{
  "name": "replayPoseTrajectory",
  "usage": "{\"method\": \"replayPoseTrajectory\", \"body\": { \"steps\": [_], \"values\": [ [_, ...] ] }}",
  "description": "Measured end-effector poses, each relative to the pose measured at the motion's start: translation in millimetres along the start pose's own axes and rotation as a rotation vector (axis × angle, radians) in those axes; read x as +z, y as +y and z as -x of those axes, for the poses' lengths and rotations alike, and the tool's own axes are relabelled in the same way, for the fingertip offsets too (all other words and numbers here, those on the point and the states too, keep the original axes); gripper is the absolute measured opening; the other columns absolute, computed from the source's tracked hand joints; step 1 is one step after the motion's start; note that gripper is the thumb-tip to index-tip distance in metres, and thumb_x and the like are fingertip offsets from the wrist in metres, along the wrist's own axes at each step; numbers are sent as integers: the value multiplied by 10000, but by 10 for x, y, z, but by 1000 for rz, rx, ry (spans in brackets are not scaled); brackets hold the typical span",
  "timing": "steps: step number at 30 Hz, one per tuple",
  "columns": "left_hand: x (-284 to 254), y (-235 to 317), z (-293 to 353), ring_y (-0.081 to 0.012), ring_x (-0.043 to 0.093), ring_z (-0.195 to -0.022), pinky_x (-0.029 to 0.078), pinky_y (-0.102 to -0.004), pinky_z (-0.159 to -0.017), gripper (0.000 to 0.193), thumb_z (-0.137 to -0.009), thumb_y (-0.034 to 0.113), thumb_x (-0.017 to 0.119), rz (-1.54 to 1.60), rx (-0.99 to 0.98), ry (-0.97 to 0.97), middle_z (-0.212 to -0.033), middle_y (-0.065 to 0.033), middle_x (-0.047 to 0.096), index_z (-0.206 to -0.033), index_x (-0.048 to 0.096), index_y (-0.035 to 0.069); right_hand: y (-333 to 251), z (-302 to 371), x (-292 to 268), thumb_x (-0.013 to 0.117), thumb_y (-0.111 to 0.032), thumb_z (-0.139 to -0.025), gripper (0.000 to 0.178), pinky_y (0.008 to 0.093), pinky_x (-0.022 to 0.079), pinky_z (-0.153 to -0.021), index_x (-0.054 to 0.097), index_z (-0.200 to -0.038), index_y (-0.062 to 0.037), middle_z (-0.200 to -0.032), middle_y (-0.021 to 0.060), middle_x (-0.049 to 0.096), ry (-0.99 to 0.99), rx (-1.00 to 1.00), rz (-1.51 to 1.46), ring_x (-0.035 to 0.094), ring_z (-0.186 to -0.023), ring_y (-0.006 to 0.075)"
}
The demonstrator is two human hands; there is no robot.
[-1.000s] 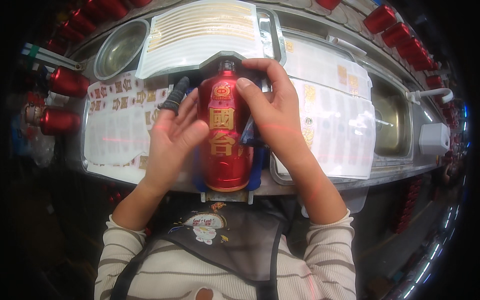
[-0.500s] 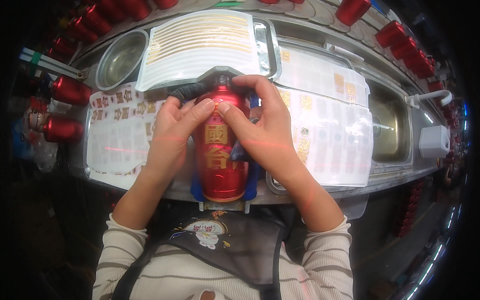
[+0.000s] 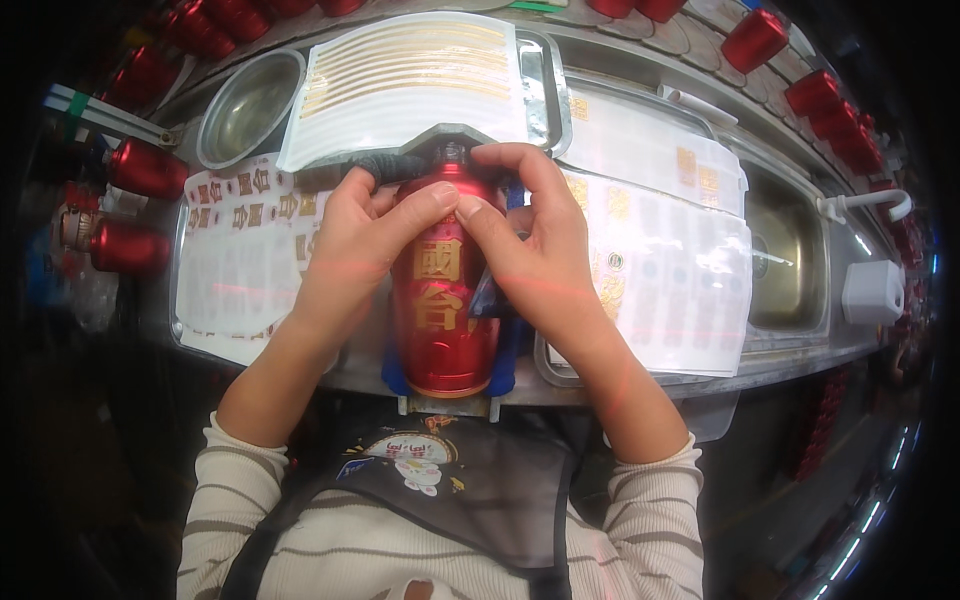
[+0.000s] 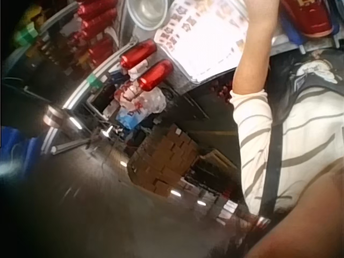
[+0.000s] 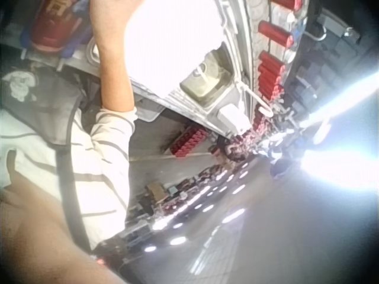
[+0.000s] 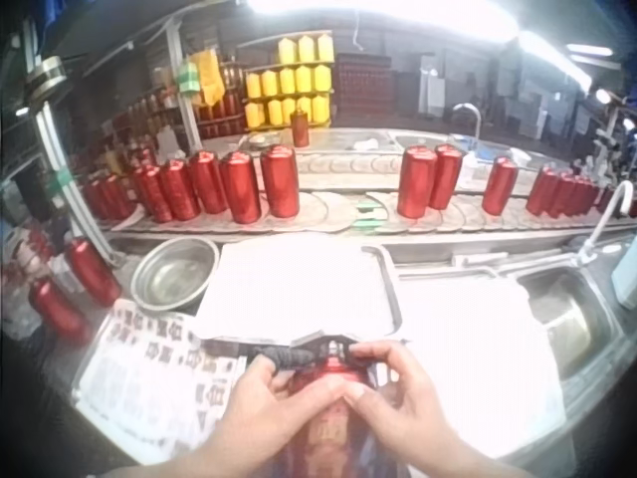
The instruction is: The person applies gold stickers to red cylindrical bottles, smoothing each label with a cloth and rotating the bottle to align the design. The person handles multiple bottles one at a time, placing finished bottles aside and picking up new ones from the tray.
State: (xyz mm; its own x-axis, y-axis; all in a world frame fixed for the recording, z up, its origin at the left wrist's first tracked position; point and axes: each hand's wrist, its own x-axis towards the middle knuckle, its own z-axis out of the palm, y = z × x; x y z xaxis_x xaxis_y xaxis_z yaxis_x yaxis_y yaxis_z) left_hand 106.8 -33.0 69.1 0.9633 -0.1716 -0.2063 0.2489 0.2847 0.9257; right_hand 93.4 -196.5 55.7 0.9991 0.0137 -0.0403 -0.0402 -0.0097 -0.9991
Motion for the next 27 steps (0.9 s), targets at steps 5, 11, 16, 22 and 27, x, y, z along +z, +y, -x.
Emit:
{"method": "replayPoseTrajectory", "body": {
  "steps": [5, 11, 16, 22, 27],
  "values": [
    [-13, -25, -10, -165, 670, -963, 554, -276, -819, 486, -848, 180, 793, -38, 13, 4, -1082, -156, 679, -1138, 513, -91, -22, -7, -8, 643, -71, -907, 350, 185, 464, -641, 553, -1243, -29, -1112, 64, 620, -40, -2, -90, 588, -727, 38],
    [-10, -134, 79, -162, 660, -985, 553, -289, -818, 585, -819, 228, 823, -152, 70, 50, -1098, -167, 663, -1164, 483, -101, -95, 105, -52, 586, -38, -935, 351, 176, 463, -672, 519, -1279, -21, -1058, 63, 638, -15, 30, -103, 602, -753, 28],
    [-26, -178, -8, -179, 654, -998, 550, -301, -831, 663, -786, 264, 851, -206, 77, 39, -1118, -179, 649, -1178, 469, -111, -81, 274, -32, 589, -45, -934, 376, 169, 457, -665, 500, -1298, -16, -1082, 77, 634, 41, -15, -58, 596, -728, 22],
    [-148, -217, 286, -221, 582, -1198, 513, -343, -986, 668, -813, 204, 835, 36, -27, -7, -1335, -229, 536, -1224, 396, -87, 98, 538, -105, 673, -130, -918, 513, 189, 515, -685, 441, -1354, 9, -1300, 149, 523, 38, 77, -119, 651, -784, 87],
    [-196, -283, 430, -232, 581, -1200, 520, -344, -986, 506, -816, 153, 833, 82, -51, -30, -1286, -246, 565, -1008, 389, 4, 200, 577, -28, 738, -155, -878, 596, 195, 534, -680, 428, -1355, 21, -1318, 171, 513, 32, 69, -110, 672, -807, 106]
  ]
}}
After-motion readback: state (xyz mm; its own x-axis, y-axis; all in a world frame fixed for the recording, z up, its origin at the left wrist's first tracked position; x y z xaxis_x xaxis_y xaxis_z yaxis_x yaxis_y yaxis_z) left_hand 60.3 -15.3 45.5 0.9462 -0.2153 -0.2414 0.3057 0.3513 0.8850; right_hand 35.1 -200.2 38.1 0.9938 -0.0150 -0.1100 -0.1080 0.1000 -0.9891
